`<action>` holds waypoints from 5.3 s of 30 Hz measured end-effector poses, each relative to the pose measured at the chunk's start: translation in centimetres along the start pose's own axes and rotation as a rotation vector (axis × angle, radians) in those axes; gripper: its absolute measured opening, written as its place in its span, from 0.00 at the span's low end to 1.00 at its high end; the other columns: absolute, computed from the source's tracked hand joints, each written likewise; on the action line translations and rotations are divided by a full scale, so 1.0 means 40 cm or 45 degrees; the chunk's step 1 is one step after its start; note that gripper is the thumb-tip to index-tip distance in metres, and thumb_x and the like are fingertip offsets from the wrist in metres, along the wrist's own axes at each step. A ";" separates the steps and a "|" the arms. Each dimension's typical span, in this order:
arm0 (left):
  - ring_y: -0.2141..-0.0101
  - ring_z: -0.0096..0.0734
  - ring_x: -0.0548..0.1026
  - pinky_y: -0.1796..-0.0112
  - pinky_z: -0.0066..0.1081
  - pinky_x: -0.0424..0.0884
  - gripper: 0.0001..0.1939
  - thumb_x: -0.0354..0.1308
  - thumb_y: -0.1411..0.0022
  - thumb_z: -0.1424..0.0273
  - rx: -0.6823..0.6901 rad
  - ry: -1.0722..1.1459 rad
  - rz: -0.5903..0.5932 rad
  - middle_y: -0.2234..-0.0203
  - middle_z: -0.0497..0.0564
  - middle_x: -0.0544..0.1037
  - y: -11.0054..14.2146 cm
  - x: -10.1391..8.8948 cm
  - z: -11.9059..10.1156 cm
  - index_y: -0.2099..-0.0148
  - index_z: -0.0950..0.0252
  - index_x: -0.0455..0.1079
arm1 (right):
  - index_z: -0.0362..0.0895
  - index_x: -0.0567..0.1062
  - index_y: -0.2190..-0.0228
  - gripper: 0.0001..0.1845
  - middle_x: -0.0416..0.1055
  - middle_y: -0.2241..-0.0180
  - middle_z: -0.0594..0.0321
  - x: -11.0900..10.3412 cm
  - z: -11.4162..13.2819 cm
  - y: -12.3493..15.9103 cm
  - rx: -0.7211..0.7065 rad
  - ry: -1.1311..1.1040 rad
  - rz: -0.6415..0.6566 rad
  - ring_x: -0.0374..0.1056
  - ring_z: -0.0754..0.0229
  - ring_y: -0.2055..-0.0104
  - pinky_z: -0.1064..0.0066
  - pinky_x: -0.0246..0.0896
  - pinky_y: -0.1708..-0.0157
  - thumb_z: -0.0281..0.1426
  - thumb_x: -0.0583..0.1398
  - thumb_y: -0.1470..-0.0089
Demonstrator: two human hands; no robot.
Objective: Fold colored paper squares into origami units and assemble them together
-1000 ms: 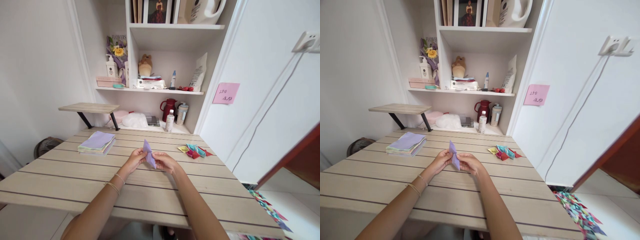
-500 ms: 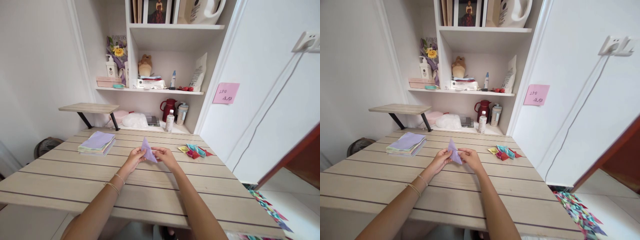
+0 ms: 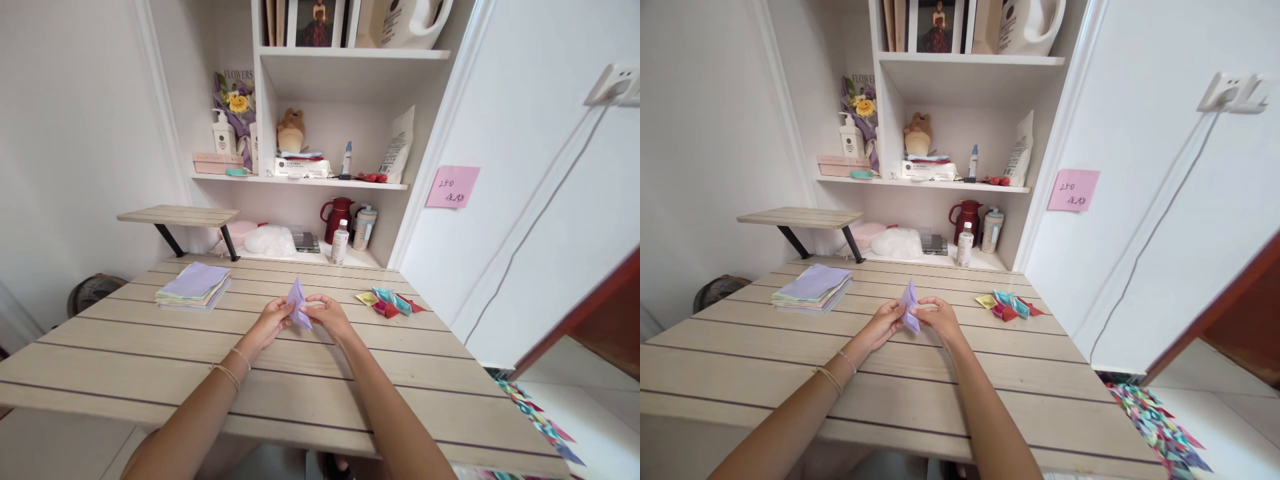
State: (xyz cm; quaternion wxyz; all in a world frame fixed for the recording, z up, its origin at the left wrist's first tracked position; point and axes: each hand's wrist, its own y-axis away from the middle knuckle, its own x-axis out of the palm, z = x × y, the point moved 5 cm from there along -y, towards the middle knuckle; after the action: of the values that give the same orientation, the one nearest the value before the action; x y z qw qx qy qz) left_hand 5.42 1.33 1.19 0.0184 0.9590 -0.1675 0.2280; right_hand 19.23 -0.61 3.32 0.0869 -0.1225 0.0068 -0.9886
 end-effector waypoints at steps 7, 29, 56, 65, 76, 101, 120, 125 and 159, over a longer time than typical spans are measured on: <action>0.76 0.22 0.70 0.76 0.21 0.63 0.16 0.65 0.57 0.69 0.015 0.048 -0.013 0.73 0.51 0.74 0.002 0.003 0.000 0.64 0.69 0.70 | 0.41 0.73 0.70 0.20 0.73 0.75 0.63 0.030 -0.025 0.001 0.080 -0.295 0.155 0.68 0.63 0.74 0.72 0.62 0.71 0.38 0.67 0.67; 0.70 0.29 0.74 0.66 0.29 0.69 0.16 0.63 0.54 0.68 -0.051 -0.088 0.011 0.70 0.54 0.75 0.013 0.013 -0.004 0.62 0.69 0.69 | 0.41 0.76 0.69 0.13 0.67 0.83 0.67 0.005 0.028 0.000 -0.389 0.569 0.050 0.60 0.65 0.81 0.74 0.58 0.79 0.35 0.58 0.57; 0.67 0.36 0.75 0.63 0.33 0.69 0.18 0.65 0.61 0.73 0.043 -0.243 -0.086 0.69 0.57 0.78 0.009 -0.002 -0.040 0.63 0.71 0.73 | 0.42 0.74 0.60 0.20 0.74 0.72 0.61 -0.023 0.033 -0.001 -0.326 0.518 0.273 0.70 0.60 0.72 0.67 0.66 0.69 0.33 0.59 0.58; 0.70 0.33 0.75 0.62 0.33 0.68 0.18 0.67 0.63 0.69 0.067 -0.411 -0.040 0.73 0.55 0.78 0.018 0.007 -0.058 0.66 0.71 0.74 | 0.42 0.77 0.69 0.17 0.74 0.69 0.59 -0.060 0.045 -0.005 -0.197 0.183 0.146 0.70 0.56 0.66 0.62 0.65 0.62 0.37 0.65 0.65; 0.77 0.27 0.72 0.76 0.25 0.69 0.14 0.63 0.57 0.67 0.303 -0.418 -0.171 0.79 0.49 0.74 0.012 0.011 -0.072 0.67 0.68 0.69 | 0.44 0.71 0.68 0.17 0.66 0.83 0.69 -0.044 0.034 -0.017 -0.356 0.197 0.080 0.63 0.66 0.79 0.72 0.63 0.76 0.40 0.62 0.60; 0.76 0.31 0.74 0.73 0.28 0.69 0.24 0.64 0.58 0.65 0.160 -0.411 -0.129 0.76 0.53 0.77 0.009 0.003 -0.058 0.57 0.70 0.68 | 0.46 0.75 0.64 0.17 0.71 0.66 0.59 -0.045 0.077 0.003 -0.555 0.773 0.050 0.66 0.61 0.69 0.69 0.62 0.70 0.39 0.62 0.59; 0.71 0.34 0.75 0.66 0.34 0.70 0.33 0.63 0.55 0.67 0.202 -0.354 0.010 0.73 0.55 0.77 0.015 0.027 -0.062 0.47 0.68 0.58 | 0.43 0.75 0.65 0.17 0.72 0.71 0.60 -0.051 0.047 -0.015 -0.519 0.504 -0.022 0.65 0.61 0.72 0.70 0.62 0.72 0.37 0.62 0.59; 0.72 0.34 0.75 0.67 0.34 0.71 0.33 0.65 0.58 0.67 0.295 -0.340 -0.111 0.73 0.54 0.78 0.016 0.020 -0.075 0.49 0.69 0.60 | 0.44 0.75 0.66 0.15 0.73 0.69 0.60 -0.042 0.061 -0.004 -0.575 0.595 -0.019 0.64 0.63 0.73 0.72 0.62 0.74 0.36 0.62 0.59; 0.79 0.27 0.73 0.74 0.27 0.69 0.11 0.63 0.56 0.67 0.316 -0.544 -0.004 0.80 0.49 0.75 0.000 0.013 -0.046 0.70 0.70 0.70 | 0.42 0.77 0.74 0.17 0.69 0.80 0.64 -0.008 0.059 0.011 -0.374 0.516 0.056 0.61 0.64 0.78 0.74 0.58 0.80 0.43 0.59 0.57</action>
State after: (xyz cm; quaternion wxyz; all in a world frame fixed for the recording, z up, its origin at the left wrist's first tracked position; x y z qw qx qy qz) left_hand 5.04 1.36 3.06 -0.1352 0.9806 -0.1369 0.0387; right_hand 20.19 -0.98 5.49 0.0867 0.0672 0.1703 -0.9793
